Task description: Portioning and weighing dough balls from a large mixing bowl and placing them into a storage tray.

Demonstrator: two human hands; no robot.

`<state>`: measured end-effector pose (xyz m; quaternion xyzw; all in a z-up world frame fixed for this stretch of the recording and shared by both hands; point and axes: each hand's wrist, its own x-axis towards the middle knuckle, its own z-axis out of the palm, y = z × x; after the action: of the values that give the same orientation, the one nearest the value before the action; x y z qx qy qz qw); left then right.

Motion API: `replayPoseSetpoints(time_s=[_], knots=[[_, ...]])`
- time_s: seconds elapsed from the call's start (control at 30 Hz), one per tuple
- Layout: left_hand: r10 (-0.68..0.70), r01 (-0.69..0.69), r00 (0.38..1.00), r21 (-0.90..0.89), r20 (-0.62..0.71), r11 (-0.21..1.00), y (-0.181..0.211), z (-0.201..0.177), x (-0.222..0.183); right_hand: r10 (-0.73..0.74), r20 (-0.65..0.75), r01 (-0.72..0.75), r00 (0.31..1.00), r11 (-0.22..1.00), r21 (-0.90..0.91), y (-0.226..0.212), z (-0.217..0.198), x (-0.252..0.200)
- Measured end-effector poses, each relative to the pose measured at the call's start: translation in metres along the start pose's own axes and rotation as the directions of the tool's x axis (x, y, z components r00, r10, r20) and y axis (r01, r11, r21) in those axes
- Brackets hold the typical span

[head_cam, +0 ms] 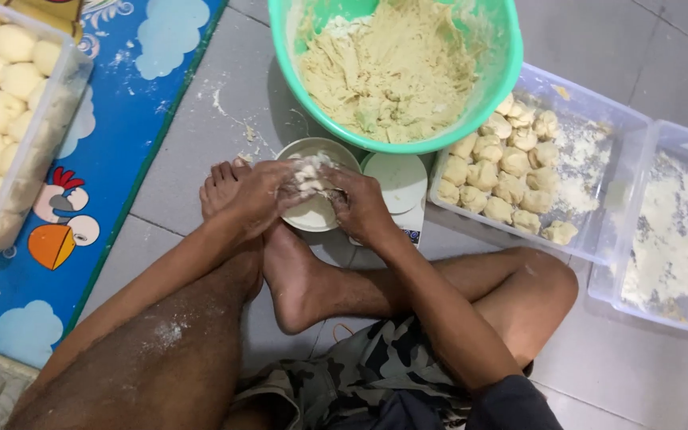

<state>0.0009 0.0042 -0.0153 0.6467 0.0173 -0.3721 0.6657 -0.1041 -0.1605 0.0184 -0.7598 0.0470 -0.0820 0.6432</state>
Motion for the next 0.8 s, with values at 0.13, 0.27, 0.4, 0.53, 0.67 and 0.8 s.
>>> replayPoseSetpoints(time_s=[0.13, 0.27, 0.4, 0.53, 0.67, 0.8], knots=[[0.017, -0.032, 0.989, 0.098, 0.150, 0.995, 0.004, 0.003, -0.005, -0.166, 0.014, 0.155, 0.986, 0.887, -0.435, 0.015, -0.004, -0.006], [0.228, -0.241, 0.970, 0.337, 0.080, 0.910, -0.006, -0.013, 0.007, -0.170, -0.023, 0.140, 0.985, 0.873, -0.466, 0.015, 0.003, -0.006], [0.225, -0.222, 0.974, 0.359, 0.032, 0.907, -0.001, -0.007, -0.001, -0.132, -0.063, 0.087, 0.989, 0.877, -0.473, -0.004, 0.012, -0.002], [0.157, -0.182, 0.966, 0.109, 0.203, 0.977, -0.004, 0.003, -0.001, -0.068, -0.120, 0.007, 0.990, 0.894, -0.449, -0.019, 0.020, -0.001], [0.187, -0.259, 0.932, 0.211, 0.309, 0.943, 0.001, -0.001, -0.001, -0.061, -0.045, 0.037, 0.997, 0.909, -0.415, -0.043, 0.031, -0.009], [0.253, -0.261, 0.965, 0.374, 0.071, 0.890, -0.008, -0.016, -0.005, -0.086, -0.013, 0.073, 0.996, 0.910, -0.408, 0.000, 0.018, -0.009]])
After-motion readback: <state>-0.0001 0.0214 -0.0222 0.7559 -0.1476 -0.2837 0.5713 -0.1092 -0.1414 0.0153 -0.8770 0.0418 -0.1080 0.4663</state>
